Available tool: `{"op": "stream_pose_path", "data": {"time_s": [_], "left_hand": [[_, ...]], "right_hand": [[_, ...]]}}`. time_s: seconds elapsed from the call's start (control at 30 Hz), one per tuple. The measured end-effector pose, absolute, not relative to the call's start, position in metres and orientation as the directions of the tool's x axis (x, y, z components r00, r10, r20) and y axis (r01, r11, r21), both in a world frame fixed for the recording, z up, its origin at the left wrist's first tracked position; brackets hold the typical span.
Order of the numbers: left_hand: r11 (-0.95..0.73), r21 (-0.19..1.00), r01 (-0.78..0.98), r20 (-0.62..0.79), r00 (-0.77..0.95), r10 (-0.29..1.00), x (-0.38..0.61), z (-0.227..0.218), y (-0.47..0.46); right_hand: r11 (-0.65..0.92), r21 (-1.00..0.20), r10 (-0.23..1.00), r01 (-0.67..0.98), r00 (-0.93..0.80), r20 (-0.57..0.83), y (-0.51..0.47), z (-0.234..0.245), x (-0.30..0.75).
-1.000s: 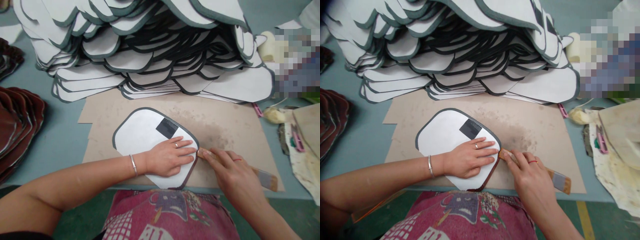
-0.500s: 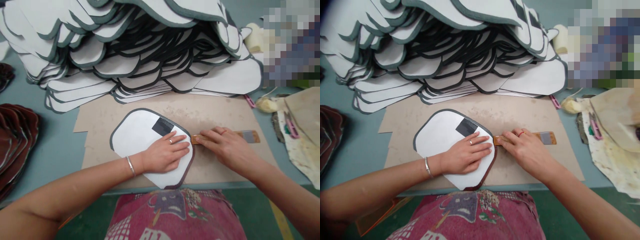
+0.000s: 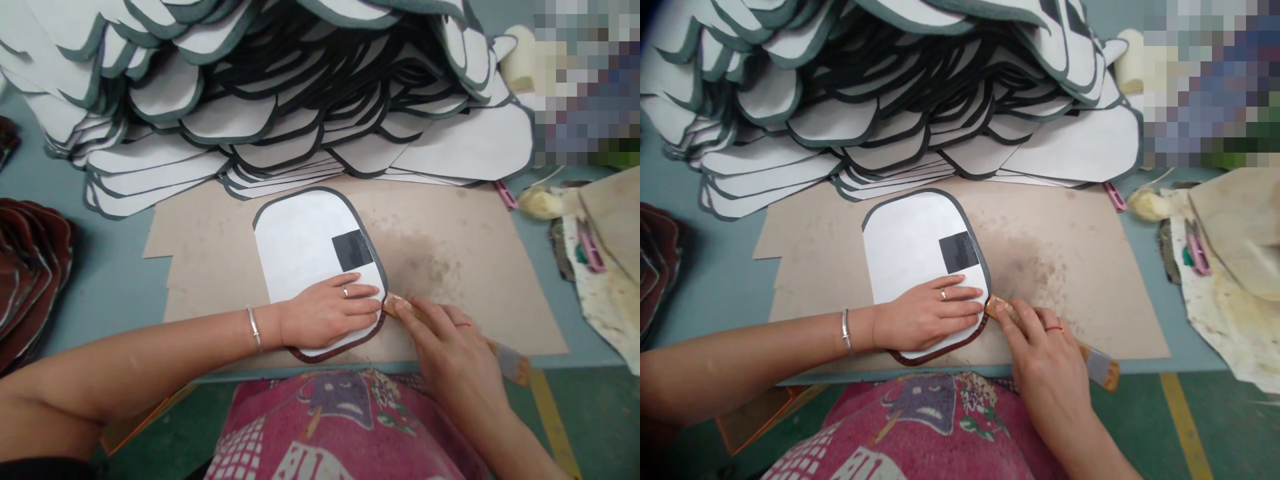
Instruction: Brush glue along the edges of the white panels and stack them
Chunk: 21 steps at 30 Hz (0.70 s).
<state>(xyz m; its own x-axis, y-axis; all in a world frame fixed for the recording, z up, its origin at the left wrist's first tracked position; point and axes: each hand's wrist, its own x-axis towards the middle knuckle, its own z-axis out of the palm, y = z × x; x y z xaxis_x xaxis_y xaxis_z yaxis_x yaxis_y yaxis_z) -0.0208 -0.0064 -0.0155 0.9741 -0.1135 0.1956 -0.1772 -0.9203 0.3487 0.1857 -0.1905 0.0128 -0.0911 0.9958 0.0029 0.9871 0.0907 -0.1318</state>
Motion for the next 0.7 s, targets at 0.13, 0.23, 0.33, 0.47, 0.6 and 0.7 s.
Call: {"op": "stream_pose_path", "data": {"time_s": [0.13, 0.23, 0.33, 0.47, 0.6, 0.7], "left_hand": [[-0.918, 0.346, -0.193, 0.186, 0.973, -0.134, -0.021, -0.016, -0.006], [-0.924, 0.338, -0.181, 0.152, 0.979, -0.137, -0.022, -0.012, -0.007], [-0.921, 0.351, -0.171, 0.124, 0.983, -0.135, -0.019, -0.004, -0.002], [-0.943, 0.319, -0.094, 0.131, 0.990, -0.055, -0.011, 0.003, 0.018], [-0.955, 0.279, -0.100, 0.192, 0.980, -0.046, -0.008, -0.003, 0.036], [-0.954, 0.284, -0.102, 0.216, 0.976, -0.040, -0.010, -0.008, 0.036]], "right_hand": [[0.105, -0.122, 0.994, 0.987, -0.108, -0.021, -0.180, 0.015, 0.193], [0.136, -0.102, 0.991, 0.985, -0.137, -0.003, -0.172, 0.015, 0.197], [0.184, -0.106, 0.983, 0.977, -0.182, 0.024, -0.165, 0.014, 0.203], [0.201, -0.094, 0.980, 0.975, -0.200, 0.010, -0.164, 0.014, 0.206], [0.169, -0.066, 0.985, 0.983, -0.171, -0.016, -0.155, 0.015, 0.204], [0.193, -0.029, 0.981, 0.981, -0.193, -0.011, -0.140, 0.012, 0.207]]}}
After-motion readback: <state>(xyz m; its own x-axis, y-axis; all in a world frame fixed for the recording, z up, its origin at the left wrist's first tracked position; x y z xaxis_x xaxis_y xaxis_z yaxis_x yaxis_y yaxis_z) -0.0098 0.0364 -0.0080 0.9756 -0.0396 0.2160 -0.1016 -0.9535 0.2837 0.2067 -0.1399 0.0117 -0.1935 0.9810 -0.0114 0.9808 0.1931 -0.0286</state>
